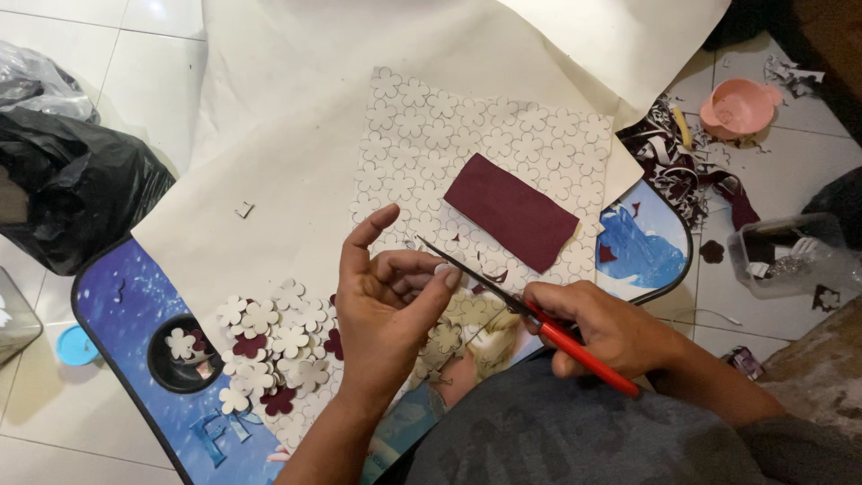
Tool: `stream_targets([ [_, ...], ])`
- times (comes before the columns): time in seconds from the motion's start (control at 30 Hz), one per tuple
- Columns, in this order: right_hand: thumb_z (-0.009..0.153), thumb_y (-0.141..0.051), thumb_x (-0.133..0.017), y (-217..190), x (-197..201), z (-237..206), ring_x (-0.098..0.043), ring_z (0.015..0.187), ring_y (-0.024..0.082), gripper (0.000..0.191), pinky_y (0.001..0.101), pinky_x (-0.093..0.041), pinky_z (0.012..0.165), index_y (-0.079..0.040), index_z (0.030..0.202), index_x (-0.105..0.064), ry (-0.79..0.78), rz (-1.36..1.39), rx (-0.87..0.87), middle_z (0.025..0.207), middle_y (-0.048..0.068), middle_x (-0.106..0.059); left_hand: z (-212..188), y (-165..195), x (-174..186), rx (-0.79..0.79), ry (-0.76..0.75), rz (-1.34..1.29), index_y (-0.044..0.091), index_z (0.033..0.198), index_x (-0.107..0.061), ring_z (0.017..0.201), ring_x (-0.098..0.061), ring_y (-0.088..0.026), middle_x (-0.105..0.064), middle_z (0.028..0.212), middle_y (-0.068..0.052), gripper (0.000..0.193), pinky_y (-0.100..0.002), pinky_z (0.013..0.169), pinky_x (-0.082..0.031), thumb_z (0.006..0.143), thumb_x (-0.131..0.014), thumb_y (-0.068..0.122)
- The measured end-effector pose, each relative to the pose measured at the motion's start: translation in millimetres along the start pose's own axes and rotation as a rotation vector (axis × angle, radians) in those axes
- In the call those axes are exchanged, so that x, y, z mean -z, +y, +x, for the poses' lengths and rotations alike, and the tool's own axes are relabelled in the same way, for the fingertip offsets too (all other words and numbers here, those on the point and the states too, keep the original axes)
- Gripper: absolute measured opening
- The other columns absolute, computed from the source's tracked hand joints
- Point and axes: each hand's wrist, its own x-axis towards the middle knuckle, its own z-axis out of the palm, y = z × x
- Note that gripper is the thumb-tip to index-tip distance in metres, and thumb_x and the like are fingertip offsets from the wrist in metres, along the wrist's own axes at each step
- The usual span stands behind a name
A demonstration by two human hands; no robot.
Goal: The person uses red-handled scissors to cut flower-shaped pieces from a sheet of maroon material that has a pre-drawn pattern. The cut shapes are placed on the table next to a pile of previously cut white and maroon pieces.
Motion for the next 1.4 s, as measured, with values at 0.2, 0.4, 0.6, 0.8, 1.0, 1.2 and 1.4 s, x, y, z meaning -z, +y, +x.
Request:
stream_targets([
  [0.2,0.069,-0.094,-0.059,1.7,1.5,-0.2,-0.052,0.057,0.011,0.09,0.0287,-0.039,0.051,-0.008,0.094,-0.063,-0.008,0.022,0.018,0.064,-0.004,-0.051,1.1,-0.3,1.0,-0.032,0.023,0.028,-0.002,0.151,-0.034,0.087,-0.073,-0.013,-0.07,0.096,-0.012,0.074,-0.024,0.074,-0.063,0.087,-0.072,-0.008],
  [0.4,0.067,-0.093,-0.061,1.8,0.6,0.3,-0.052,0.054,0.01,0.09,0.0288,-0.04,0.049,-0.007,0.092,-0.063,0.002,0.051,0.0,0.063,-0.004,-0.051,2.0,-3.3,1.6,-0.055,0.032,0.049,-0.002,0.152,-0.036,0.088,-0.073,-0.013,-0.071,0.095,-0.011,0.073,-0.024,0.077,-0.064,0.089,-0.073,-0.006],
  [0.6,0.066,-0.093,-0.063,-4.1,0.7,2.2,-0.051,0.054,0.011,0.091,0.0291,-0.039,0.049,-0.006,0.093,-0.063,-0.008,0.072,-0.019,0.064,-0.004,-0.051,2.6,-6.4,3.0,-0.065,0.01,0.067,-0.003,0.149,-0.041,0.089,-0.073,-0.013,-0.071,0.097,-0.011,0.067,-0.023,0.073,-0.063,0.09,-0.073,-0.004],
  [0.8,0.071,-0.097,-0.055,-20.4,-1.2,4.0,-0.054,0.064,0.01,0.099,0.0271,-0.044,0.056,-0.004,0.105,-0.062,-0.005,0.129,0.01,0.075,-0.002,-0.055,-2.1,-10.3,-1.8,-0.008,-0.022,0.008,-0.004,0.146,-0.044,0.089,-0.072,-0.013,-0.07,0.1,-0.011,0.063,-0.023,0.074,-0.062,0.09,-0.072,-0.005],
  [1.0,0.067,-0.1,-0.052,-30.1,-6.0,9.5,-0.051,0.06,0.01,0.108,0.0266,-0.042,0.053,-0.001,0.111,-0.062,-0.025,0.228,-0.03,0.072,-0.002,-0.051,-5.6,-15.0,-9.9,-0.02,-0.037,-0.104,-0.002,0.151,-0.036,0.09,-0.072,-0.013,-0.067,0.1,-0.009,0.071,-0.024,0.079,-0.064,0.089,-0.071,-0.007],
  [1.2,0.064,-0.098,-0.058,-28.0,-1.4,8.5,-0.048,0.06,0.01,0.109,0.0257,-0.039,0.052,-0.001,0.112,-0.062,-0.055,0.26,-0.032,0.072,-0.002,-0.05,-10.0,-14.3,-8.3,-0.026,-0.047,-0.081,-0.003,0.152,-0.038,0.091,-0.07,-0.012,-0.066,0.102,-0.009,0.069,-0.024,0.078,-0.062,0.091,-0.07,-0.008],
  [1.4,0.07,-0.094,-0.062,-22.9,-10.4,8.9,-0.046,0.063,0.009,0.102,0.0257,-0.039,0.054,0.0,0.109,-0.058,-0.045,0.367,0.025,0.075,-0.002,-0.048,-11.6,-17.0,-14.1,0.021,-0.064,-0.121,-0.004,0.148,-0.039,0.089,-0.071,-0.013,-0.065,0.1,-0.008,0.067,-0.024,0.076,-0.063,0.089,-0.07,-0.006],
])
